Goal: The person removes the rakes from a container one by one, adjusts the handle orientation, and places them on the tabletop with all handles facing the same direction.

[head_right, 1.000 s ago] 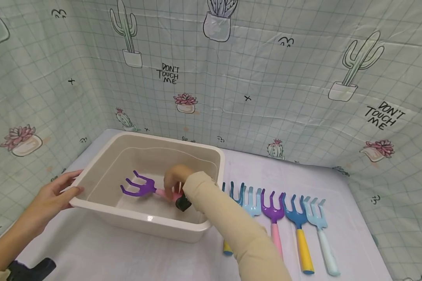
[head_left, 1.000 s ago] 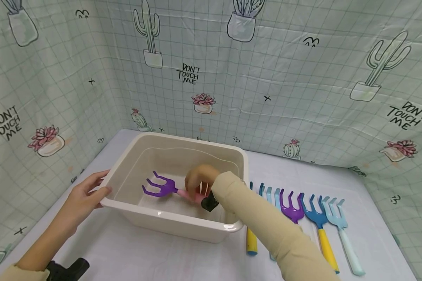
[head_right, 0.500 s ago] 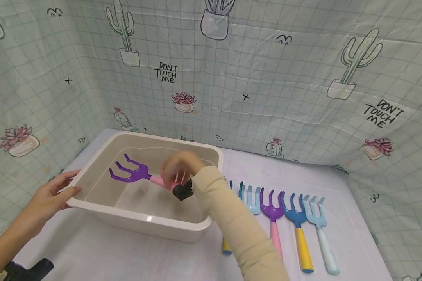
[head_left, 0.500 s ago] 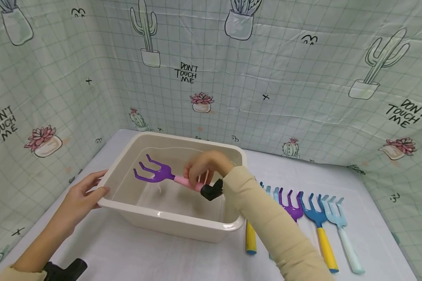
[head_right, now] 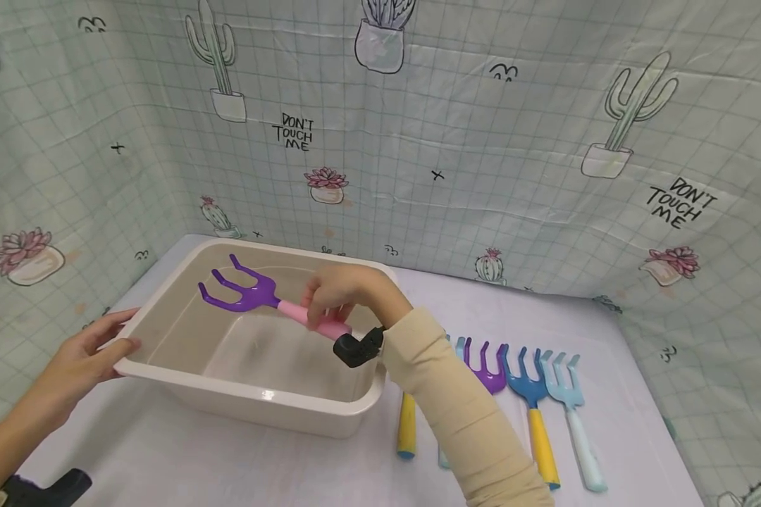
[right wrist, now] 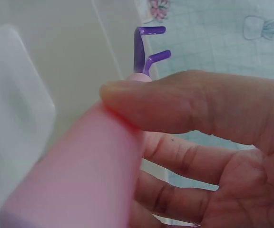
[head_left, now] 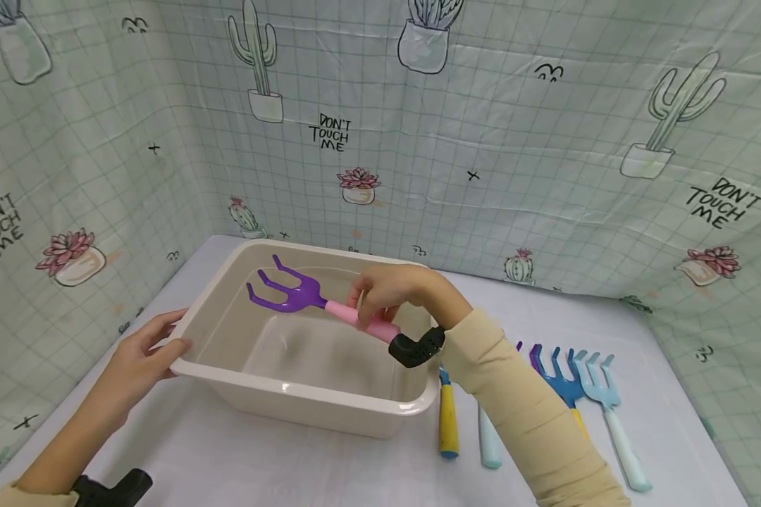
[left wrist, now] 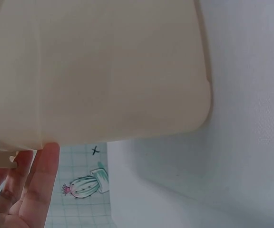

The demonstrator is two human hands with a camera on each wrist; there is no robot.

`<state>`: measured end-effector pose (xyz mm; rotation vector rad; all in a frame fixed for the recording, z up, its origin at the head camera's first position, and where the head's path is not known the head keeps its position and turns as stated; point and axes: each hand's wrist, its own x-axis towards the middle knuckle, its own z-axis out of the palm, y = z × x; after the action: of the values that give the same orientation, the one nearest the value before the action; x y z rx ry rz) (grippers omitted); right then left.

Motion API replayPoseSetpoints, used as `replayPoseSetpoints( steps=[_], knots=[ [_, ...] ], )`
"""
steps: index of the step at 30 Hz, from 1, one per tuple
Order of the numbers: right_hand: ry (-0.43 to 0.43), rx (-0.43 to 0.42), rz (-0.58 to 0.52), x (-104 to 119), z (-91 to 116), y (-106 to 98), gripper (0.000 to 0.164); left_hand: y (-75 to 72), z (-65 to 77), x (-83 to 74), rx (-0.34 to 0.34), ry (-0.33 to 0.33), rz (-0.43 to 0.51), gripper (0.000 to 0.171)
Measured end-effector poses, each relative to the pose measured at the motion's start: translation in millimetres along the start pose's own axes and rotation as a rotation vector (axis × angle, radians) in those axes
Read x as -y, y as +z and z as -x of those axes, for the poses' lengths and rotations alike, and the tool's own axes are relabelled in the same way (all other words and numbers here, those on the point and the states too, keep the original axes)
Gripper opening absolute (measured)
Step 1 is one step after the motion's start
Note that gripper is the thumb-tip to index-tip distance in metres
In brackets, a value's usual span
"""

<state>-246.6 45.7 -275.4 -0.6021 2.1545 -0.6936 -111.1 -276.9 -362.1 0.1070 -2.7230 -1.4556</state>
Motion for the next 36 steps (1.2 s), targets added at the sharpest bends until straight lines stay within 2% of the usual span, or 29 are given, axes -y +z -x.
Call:
replayPoseSetpoints(
  steps=[8,14,23,32,36],
  knots=[
    [-0.062,-0.104,-0.012,-8.6,26.0,-3.6,0.023,0.7,-0.6,0.9,0.016,-0.013,0.013,0.052],
    [-0.074,-0.175,-0.023,-17.1,44.2,-4.8,0.026,0.2,-1.8,1.6,0.012,0.004,0.041,0.051],
    [-0.086,-0.262,-0.053,-41.3,71.9,-2.7,0.028,-2.0,-2.1,3.5,0.015,0.023,0.058,0.050],
    [-0.046,-0.329,-0.065,-75.0,106.4,-1.6,0.029,-0.4,-0.6,2.3,0.013,0.008,0.047,0.049],
    [0.005,-0.362,-0.091,-91.3,126.3,0.7,0.030,-0.7,-1.2,2.3,0.018,0.027,0.065,0.045]
  ],
)
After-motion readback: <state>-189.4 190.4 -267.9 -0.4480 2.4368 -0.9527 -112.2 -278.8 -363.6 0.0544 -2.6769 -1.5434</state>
